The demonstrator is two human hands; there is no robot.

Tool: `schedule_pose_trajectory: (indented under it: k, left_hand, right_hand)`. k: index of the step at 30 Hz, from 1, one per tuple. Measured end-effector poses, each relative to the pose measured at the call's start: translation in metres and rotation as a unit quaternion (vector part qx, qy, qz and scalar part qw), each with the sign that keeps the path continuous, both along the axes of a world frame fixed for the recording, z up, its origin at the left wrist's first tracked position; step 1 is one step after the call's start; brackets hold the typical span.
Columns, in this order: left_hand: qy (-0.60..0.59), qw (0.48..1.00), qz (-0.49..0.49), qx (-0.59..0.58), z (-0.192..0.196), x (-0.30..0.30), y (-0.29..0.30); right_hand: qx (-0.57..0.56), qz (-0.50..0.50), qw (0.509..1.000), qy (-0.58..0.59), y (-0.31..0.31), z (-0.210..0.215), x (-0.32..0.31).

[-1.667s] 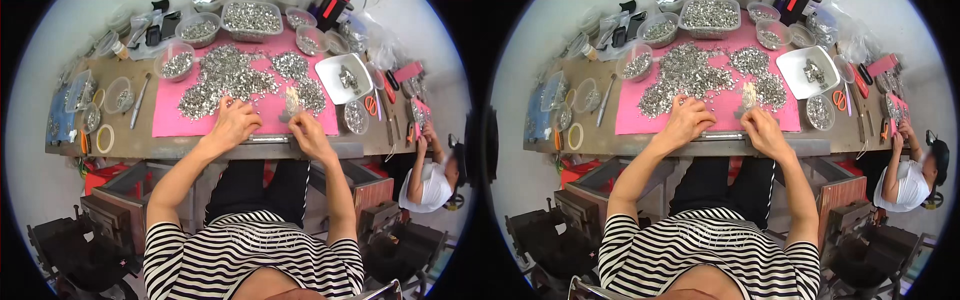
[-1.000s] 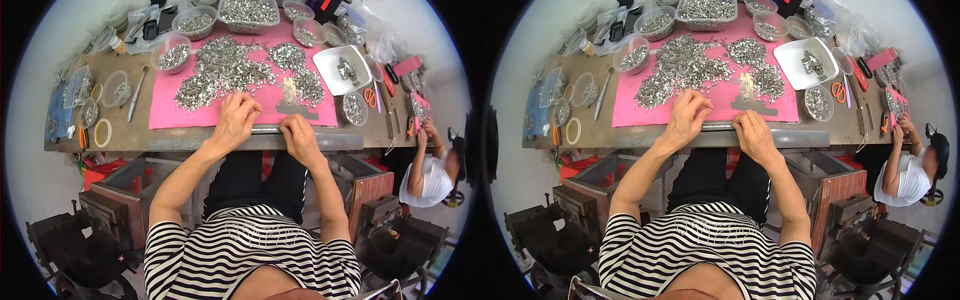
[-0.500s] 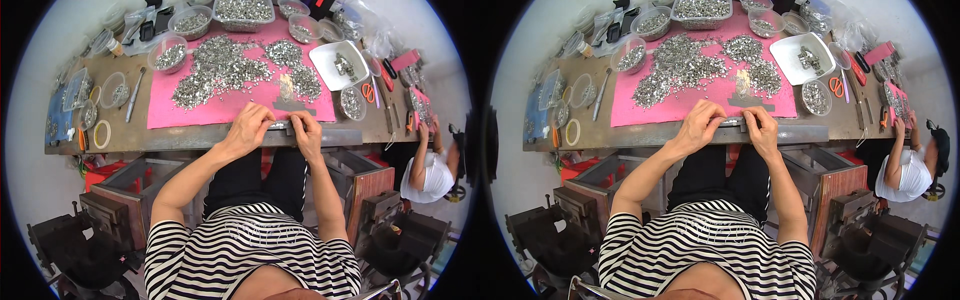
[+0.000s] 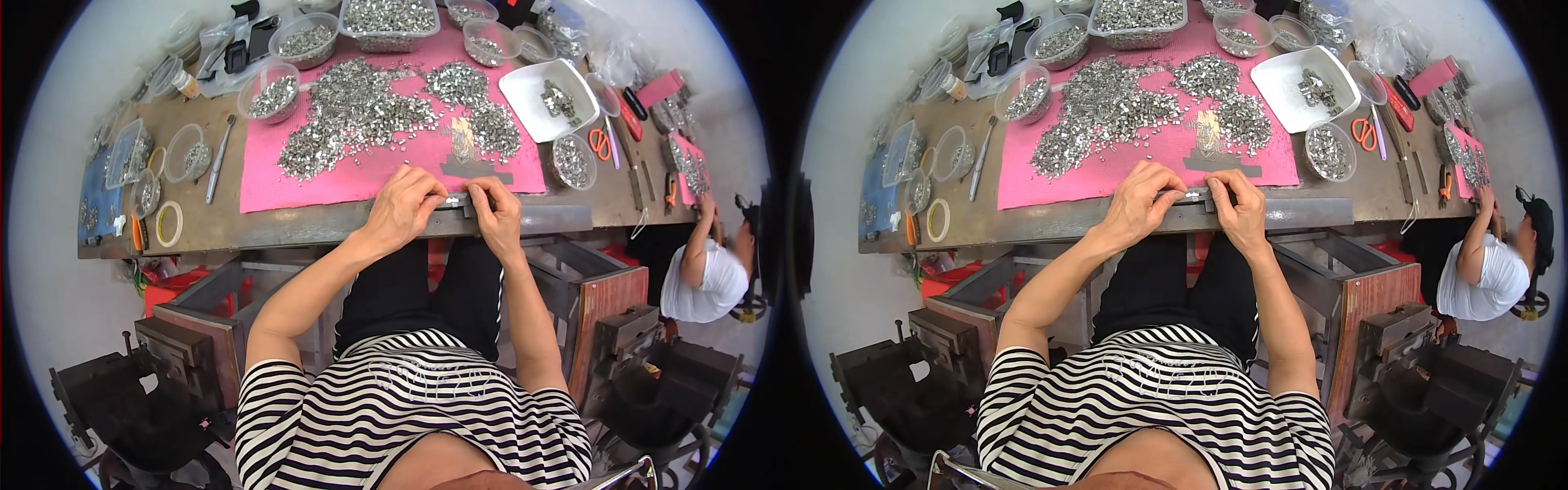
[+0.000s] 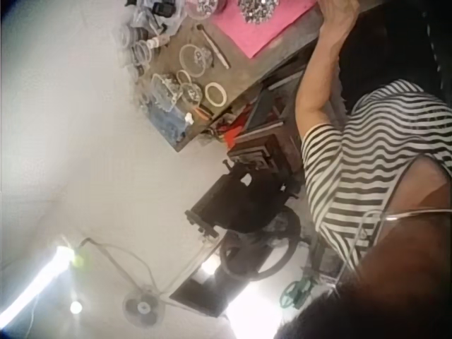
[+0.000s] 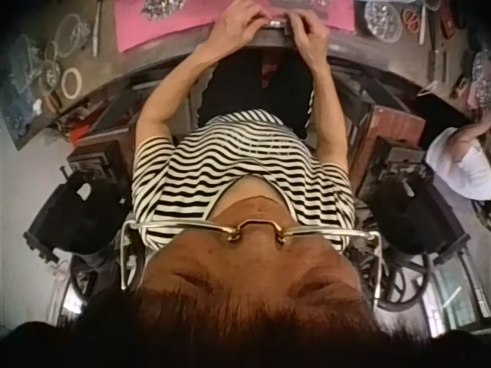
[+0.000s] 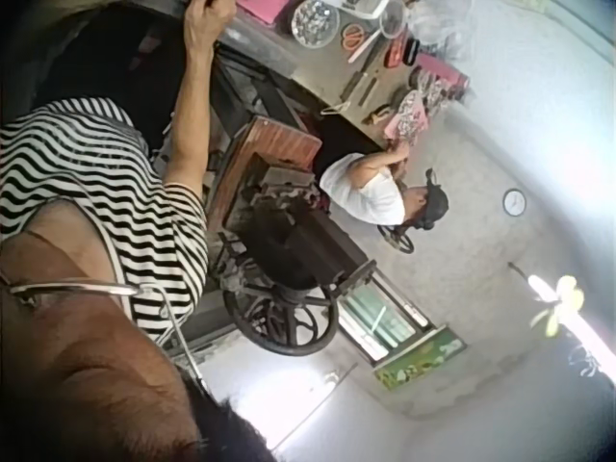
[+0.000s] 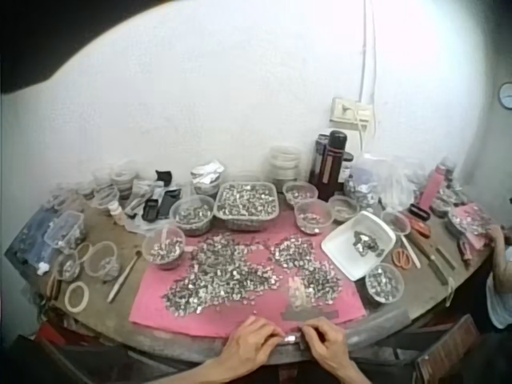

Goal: The person inserts small metal pieces into a metal slot tool by hand, presses the tool using a manual press machine, and then loads more metal pieces into the tool.

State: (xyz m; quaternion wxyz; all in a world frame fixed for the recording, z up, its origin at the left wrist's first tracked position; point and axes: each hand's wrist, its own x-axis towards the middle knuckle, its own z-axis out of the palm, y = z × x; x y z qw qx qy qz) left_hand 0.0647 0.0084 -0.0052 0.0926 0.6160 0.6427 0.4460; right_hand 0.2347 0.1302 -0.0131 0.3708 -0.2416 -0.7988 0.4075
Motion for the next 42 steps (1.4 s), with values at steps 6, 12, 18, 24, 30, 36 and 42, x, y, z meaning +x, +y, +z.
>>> schedule_pose_trajectory:
  k: [6,12,18,24,30,36,42]
  left_hand:
    - [0.024,0.999,-0.011,0.038,0.003,-0.003,0.001]
    - [0.163,0.985,0.024,0.051,0.010,0.008,-0.009]
    - [0.219,0.972,0.038,0.081,0.001,0.009,-0.009]
    - [0.175,0.969,0.146,0.093,0.010,-0.069,0.034]
    - [0.194,0.952,0.231,0.057,-0.004,-0.141,0.077]
    - [0.198,0.948,0.245,0.047,-0.006,-0.150,0.088]
    - [0.178,0.951,0.246,0.053,-0.003,-0.138,0.065]
  right_hand:
    - [0.006,-0.001,1.000,0.007,0.002,0.004,-0.003]
    - [0.032,-0.007,0.999,0.004,-0.001,0.005,-0.004]
    - [0.141,0.039,0.989,0.005,0.025,0.027,-0.037]
    - [0.206,0.061,0.976,-0.043,0.087,0.029,-0.134]
    - [0.244,0.042,0.964,-0.097,0.101,0.006,-0.202]
    - [0.336,-0.029,0.929,-0.156,0.115,-0.011,-0.221]
    - [0.353,-0.021,0.926,-0.136,0.119,-0.013,-0.221]
